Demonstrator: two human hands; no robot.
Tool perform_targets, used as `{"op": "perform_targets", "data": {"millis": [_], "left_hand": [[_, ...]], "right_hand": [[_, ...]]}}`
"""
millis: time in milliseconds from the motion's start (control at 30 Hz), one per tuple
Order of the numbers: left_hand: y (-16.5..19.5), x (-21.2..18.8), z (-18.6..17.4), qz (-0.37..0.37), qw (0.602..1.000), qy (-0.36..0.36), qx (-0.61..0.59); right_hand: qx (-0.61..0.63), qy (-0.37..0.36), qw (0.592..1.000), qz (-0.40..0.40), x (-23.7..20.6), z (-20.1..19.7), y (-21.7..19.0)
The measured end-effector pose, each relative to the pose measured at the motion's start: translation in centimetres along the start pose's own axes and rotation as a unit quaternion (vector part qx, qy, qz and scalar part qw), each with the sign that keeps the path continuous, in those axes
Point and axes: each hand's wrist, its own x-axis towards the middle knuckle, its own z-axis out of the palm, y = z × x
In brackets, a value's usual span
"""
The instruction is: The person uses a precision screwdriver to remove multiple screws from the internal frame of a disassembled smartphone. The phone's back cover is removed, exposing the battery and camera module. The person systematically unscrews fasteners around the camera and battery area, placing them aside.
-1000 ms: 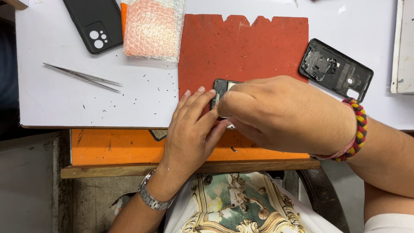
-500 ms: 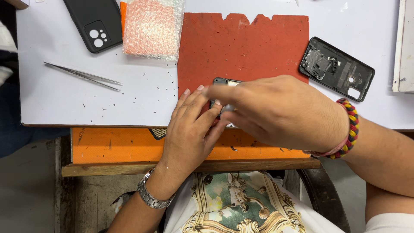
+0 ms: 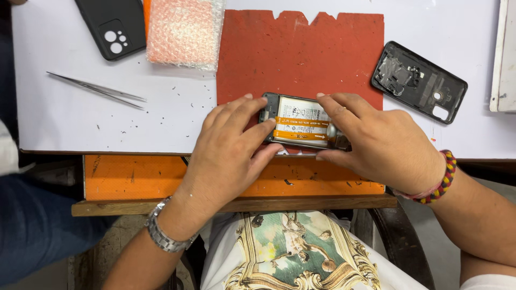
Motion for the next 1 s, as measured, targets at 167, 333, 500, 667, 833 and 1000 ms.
{"op": "perform_targets", "data": {"millis": [167,333,500,667,833,1000], "left_hand": [[-0.3,1.0,-0.4,0.047,0.999,-0.019,-0.006],[-0.4,2.5,-0.8,0.054,0.998,0.031,-0.011],[-0.2,3.4,-1.8,0.068,0.996,0.055,-0.023],[0.0,3.6,-1.7,0.045,0.997,0.032,-0.045],[-0.4,3.2,-1.2,0.089,0.993,0.069,0.022],[-0.2,2.4,-0.7,0.087,0.994,0.044,0.051]], "right_hand": [[0.106,0.029,0.991,-0.070,1.0,-1.3,3.0],[0.182,-0.076,0.980,-0.023,3.1,-3.1,5.2],[0.227,-0.100,0.969,-0.015,3.5,-4.4,6.1],[0.278,-0.163,0.947,-0.010,4.2,-4.2,7.0],[0.188,-0.090,0.978,-0.020,3.9,-3.2,6.7],[0.163,0.032,0.979,-0.121,3.5,-1.3,5.2]]}}
